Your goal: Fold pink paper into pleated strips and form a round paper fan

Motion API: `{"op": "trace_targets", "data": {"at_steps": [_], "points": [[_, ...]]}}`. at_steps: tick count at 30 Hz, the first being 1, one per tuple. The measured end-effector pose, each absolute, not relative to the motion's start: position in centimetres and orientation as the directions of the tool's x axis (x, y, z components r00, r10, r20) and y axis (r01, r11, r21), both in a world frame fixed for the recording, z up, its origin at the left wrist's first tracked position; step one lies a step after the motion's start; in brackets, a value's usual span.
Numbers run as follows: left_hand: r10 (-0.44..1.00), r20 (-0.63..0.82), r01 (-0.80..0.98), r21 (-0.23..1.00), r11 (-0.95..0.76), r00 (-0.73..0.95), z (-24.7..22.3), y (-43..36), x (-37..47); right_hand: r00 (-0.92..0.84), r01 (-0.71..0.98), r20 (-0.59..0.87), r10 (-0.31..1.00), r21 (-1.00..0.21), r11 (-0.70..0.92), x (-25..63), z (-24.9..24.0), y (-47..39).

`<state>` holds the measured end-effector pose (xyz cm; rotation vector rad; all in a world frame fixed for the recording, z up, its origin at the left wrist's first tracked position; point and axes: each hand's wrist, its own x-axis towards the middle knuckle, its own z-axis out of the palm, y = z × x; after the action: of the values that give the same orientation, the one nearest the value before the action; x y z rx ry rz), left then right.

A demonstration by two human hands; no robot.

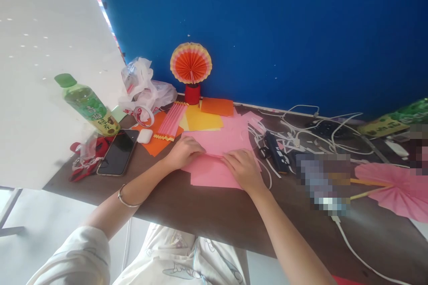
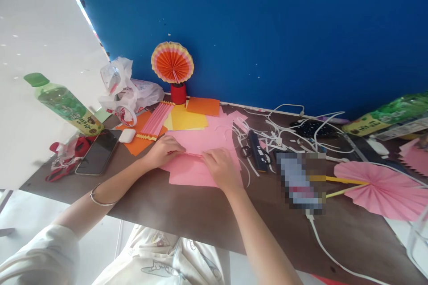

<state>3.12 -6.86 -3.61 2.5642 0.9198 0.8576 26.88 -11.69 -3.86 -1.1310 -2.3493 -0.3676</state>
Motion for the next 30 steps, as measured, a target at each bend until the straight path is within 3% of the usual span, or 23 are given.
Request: {"op": "trace_targets", "data": {"at_steps": [6,14,23,30], "points": [[0.641,0.458,0.477,0.431,-0.766,0.616,-3.5,-6.9,3.1,-0.519,0.791,0.524,0.676,-0.006,0.612,26.8,-3.8,-11.8],[0.639,0.444,0.518,0.375,-0.769,0.628,-3.6,-6.6,2.8,-0.589,0.771,0.486,0.646,0.097,0.630,26.7,-3.2,-12.1],[0.488,0.512,0.605,-0.081,-0.792,0.707,-2.8,-8.1,4.3,-0.634,0.747,0.471,0.613,0.170,0.643,25.9,-2.7,-12.3],[0.397,0.486,0.533,-0.179,-0.827,0.779,-2.8,-8.0,5.4,-0.641,0.735,0.494,0.588,0.173,0.656,25.3,-2.8,-12.4]]}}
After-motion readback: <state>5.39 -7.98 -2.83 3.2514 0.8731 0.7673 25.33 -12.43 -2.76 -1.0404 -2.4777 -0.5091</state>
